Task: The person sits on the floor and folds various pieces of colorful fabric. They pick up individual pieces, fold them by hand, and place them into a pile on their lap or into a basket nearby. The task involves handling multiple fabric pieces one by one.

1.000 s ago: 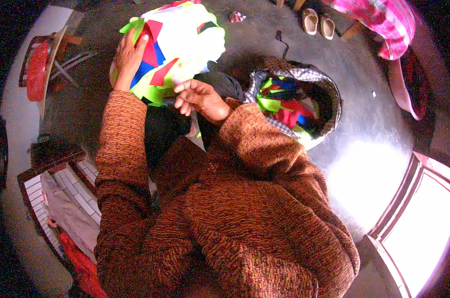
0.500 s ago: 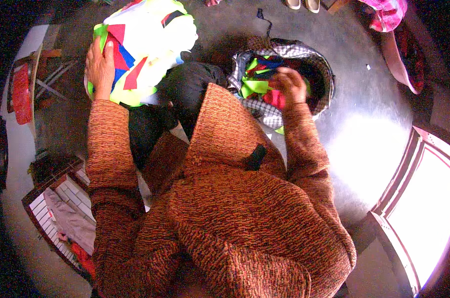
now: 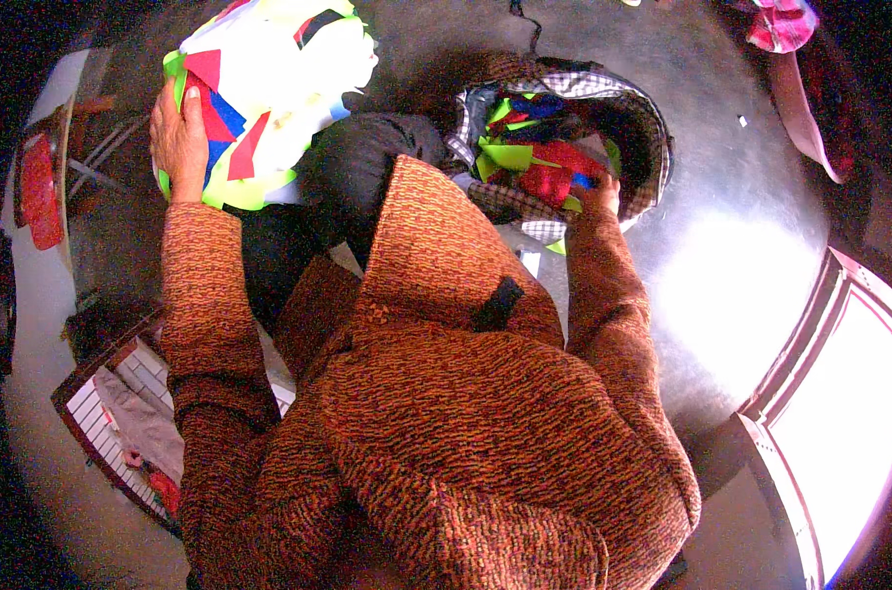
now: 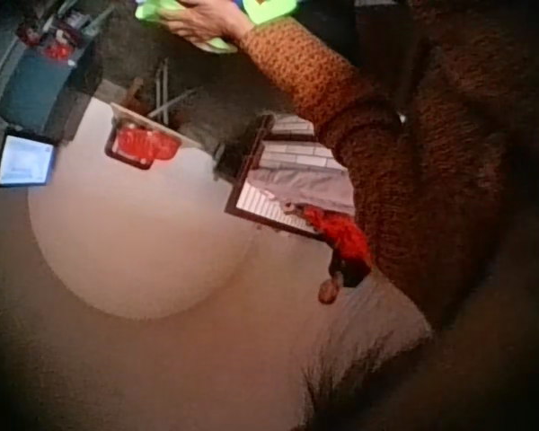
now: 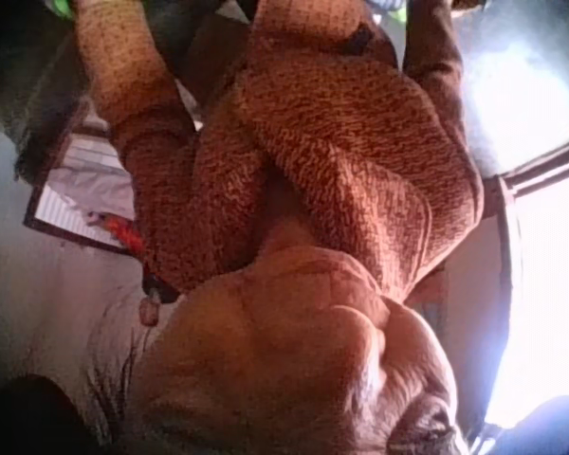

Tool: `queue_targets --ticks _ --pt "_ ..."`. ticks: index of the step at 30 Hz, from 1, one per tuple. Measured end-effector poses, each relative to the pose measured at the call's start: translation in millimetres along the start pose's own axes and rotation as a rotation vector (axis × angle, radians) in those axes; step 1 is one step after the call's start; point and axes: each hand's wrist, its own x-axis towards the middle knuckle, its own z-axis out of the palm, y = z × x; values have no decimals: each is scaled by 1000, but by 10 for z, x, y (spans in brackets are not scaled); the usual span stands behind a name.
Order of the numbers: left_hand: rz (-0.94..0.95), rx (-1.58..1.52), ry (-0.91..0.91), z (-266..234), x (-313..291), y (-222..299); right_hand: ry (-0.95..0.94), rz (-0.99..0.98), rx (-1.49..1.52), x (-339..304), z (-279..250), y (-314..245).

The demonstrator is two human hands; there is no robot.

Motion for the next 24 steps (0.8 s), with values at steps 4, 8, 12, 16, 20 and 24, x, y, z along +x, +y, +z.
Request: queue_targets --ticks 4,8,12,16,20,24 --pt "3 20 9 -54 31 88 3 -78 -8 35 240 -100" --pt "17 20 17 -47 -9 89 -223 -91 33 -66 102 -434" --pt "28 34 29 -44 4 90 -318 152 227 -102 137 -669" --pt "17 23 19 -57 5 112 -389 424 549 -79 367 -679" --pt "27 5 29 -30 0 83 -448 385 408 -91 399 -653" --pt "36 3 27 -41 9 89 -338 189 42 -78 374 -597"
